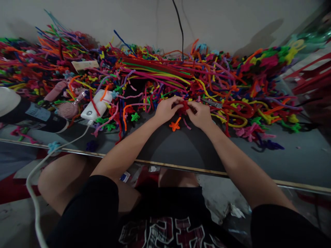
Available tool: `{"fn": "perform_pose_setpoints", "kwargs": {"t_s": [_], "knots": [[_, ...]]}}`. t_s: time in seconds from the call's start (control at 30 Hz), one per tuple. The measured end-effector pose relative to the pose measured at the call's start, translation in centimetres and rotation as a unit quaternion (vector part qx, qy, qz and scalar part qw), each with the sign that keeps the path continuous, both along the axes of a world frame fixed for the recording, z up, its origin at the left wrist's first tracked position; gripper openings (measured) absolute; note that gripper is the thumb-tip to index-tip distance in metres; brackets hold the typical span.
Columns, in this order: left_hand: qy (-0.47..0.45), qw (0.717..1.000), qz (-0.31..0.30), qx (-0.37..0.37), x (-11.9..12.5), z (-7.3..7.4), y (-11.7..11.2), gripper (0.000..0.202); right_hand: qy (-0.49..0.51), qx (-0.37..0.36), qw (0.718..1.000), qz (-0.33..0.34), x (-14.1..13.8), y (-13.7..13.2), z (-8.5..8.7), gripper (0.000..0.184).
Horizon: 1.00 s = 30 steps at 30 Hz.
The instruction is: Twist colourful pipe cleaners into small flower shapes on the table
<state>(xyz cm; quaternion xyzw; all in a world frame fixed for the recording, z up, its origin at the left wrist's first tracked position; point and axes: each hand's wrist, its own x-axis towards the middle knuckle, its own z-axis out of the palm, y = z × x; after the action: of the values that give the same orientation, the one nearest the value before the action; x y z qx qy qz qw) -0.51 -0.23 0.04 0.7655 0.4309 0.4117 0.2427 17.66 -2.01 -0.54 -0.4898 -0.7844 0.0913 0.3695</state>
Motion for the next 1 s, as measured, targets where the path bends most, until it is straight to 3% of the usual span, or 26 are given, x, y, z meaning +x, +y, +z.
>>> {"fn": "perform_pose_setpoints", "kwargs": {"t_s": [0.5, 1.0], "knots": [[0.027, 1.0, 0.001, 0.007, -0.1, -0.2, 0.19, 0.014, -0.055, -0.021, 0.998, 0.001, -0.35, -0.64, 0.74, 0.037], [0.175, 0.984, -0.007, 0.021, -0.14, 0.1, -0.41, 0.022, -0.075, -0.017, 0.997, 0.014, -0.3, -0.48, 0.55, 0.025]]}}
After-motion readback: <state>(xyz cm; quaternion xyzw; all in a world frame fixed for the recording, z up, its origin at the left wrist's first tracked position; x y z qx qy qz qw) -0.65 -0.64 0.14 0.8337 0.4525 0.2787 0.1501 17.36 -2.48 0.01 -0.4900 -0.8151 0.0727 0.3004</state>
